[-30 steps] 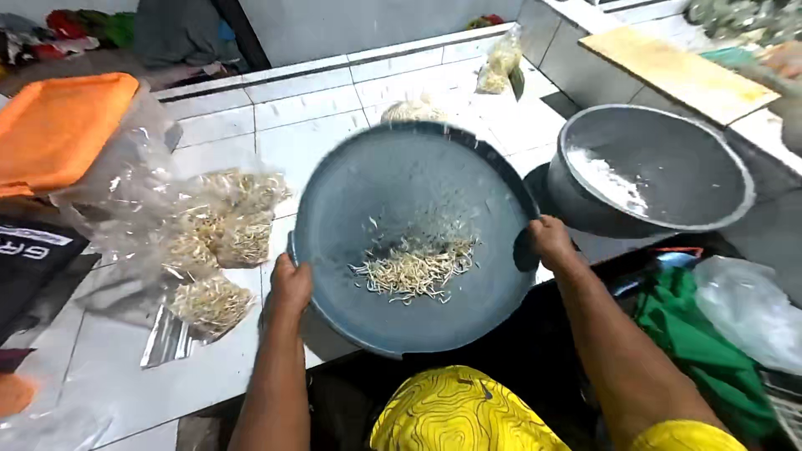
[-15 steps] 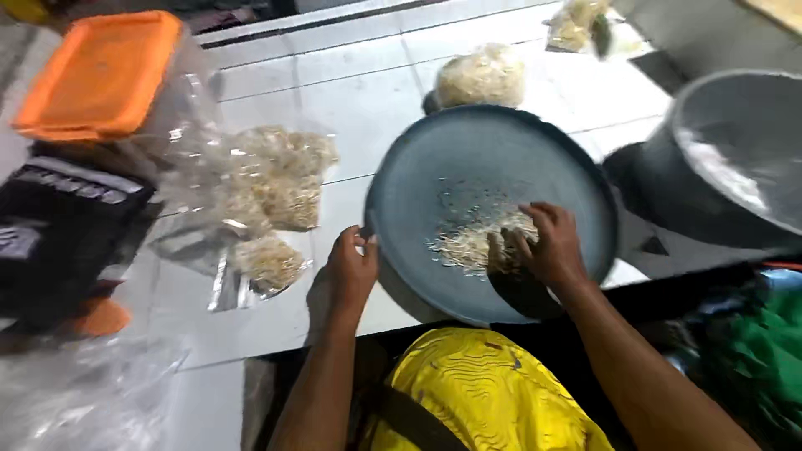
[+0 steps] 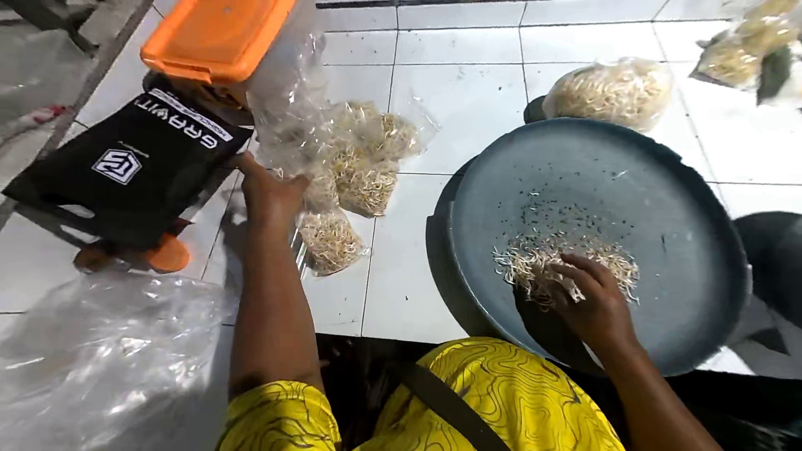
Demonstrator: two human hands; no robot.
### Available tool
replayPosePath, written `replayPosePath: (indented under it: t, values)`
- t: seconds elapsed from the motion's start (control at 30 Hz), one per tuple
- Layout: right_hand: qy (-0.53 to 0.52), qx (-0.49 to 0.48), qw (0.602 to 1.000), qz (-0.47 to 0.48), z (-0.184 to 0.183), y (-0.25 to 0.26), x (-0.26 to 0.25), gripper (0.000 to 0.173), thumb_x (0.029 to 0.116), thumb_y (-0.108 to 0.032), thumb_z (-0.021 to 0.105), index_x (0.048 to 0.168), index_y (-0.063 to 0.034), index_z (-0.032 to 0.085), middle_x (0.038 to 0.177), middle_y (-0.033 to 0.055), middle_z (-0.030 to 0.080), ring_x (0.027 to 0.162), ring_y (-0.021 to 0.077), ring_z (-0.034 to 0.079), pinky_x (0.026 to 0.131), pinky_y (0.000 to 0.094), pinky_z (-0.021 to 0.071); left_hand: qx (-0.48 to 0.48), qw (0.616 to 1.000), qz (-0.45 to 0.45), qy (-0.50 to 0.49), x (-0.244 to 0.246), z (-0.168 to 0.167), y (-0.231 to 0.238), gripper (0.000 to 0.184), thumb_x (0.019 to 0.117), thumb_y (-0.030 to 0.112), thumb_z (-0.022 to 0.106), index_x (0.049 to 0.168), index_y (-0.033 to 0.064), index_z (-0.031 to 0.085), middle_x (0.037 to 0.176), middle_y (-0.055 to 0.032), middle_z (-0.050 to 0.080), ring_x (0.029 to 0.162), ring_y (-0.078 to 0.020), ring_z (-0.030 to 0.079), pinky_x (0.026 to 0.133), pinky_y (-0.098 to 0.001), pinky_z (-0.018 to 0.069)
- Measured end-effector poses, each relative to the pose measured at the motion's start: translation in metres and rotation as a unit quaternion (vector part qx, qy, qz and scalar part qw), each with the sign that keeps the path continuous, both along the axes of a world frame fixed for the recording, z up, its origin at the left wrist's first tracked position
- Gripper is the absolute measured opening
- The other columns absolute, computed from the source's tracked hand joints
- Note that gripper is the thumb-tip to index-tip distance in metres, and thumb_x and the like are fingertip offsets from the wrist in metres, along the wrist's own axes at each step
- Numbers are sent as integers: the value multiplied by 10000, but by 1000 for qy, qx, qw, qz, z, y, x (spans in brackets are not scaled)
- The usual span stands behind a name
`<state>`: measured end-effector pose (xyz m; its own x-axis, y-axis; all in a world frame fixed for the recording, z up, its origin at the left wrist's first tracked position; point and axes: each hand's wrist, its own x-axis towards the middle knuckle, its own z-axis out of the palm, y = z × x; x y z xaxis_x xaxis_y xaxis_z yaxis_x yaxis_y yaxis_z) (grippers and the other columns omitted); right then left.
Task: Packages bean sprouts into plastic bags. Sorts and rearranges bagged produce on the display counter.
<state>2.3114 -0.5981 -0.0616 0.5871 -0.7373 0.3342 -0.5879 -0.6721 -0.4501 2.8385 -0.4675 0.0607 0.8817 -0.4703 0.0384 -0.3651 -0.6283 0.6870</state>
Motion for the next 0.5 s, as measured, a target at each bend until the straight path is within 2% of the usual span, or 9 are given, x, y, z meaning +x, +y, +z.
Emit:
replayPosePath:
  t: [0.07,0.13,0.17,0.23,0.27,0.3,0.37,0.43,0.5]
  values:
    - [-19,3,1000,0,-1,1,-2,285,964,-272,678,1191,-114,745,1291,157,674,1233,313,626,1048,476,521,41,999,1,-11,-8,-3,4,861,859,224,801,1528,-12,313,1284,-333,591,1127,-474,635,960,-652,518]
    - [-37,7,999,5,0,3,-3,278,972,-252,658,1187,-97,741,1274,149,688,1208,290,647,1026,446,540,48,998,-17,-33,-25,-1,19,698,920,208,733,1490,-21,402,1169,-294,645,1051,-440,652,935,-635,519]
    - [-49,10,999,10,2,5,-3,276,982,-248,648,1184,-84,740,1262,147,697,1188,277,663,1006,431,555,38,998,-31,-47,-35,1,29,566,943,216,715,1410,-25,504,1113,-265,675,975,-402,680,891,-617,540]
    - [-81,25,996,31,11,4,6,251,998,-231,641,1156,-64,741,1193,133,720,1073,224,709,902,380,611,-21,994,-79,-72,-57,10,46,291,968,246,701,1133,9,664,936,-144,696,722,-233,680,675,-477,594]
    - [-104,31,993,49,19,1,17,235,1000,-215,636,1130,-50,742,1113,127,730,952,190,723,805,347,630,-65,987,-118,-82,-66,19,51,223,965,230,704,1084,42,693,911,-82,705,671,-146,665,613,-383,594]
    - [-116,39,990,68,30,-2,31,236,1004,-217,623,1113,-45,742,1034,116,730,846,165,710,723,332,622,-110,975,-171,-95,-74,28,54,184,953,190,702,1078,54,704,933,-44,716,676,-86,657,605,-311,586]
    - [-120,72,984,114,59,-3,62,254,1007,-240,609,1128,-48,723,974,91,713,744,141,667,639,335,593,-186,937,-278,-106,-86,48,53,182,925,135,698,1085,46,693,968,-6,711,713,-35,653,631,-242,584]
    - [-122,126,971,163,94,-2,97,323,996,-264,637,1239,-54,673,1111,84,708,784,137,677,647,341,598,-233,898,-365,-78,-98,68,46,181,929,123,713,1097,63,680,989,38,698,750,-24,663,646,-223,596]
    - [-164,182,946,212,126,-6,134,569,952,-283,727,1425,-39,527,1304,91,657,851,134,707,685,327,626,-266,863,-427,-43,-113,84,31,177,930,105,715,1103,90,680,1008,72,694,773,-26,670,652,-217,602]
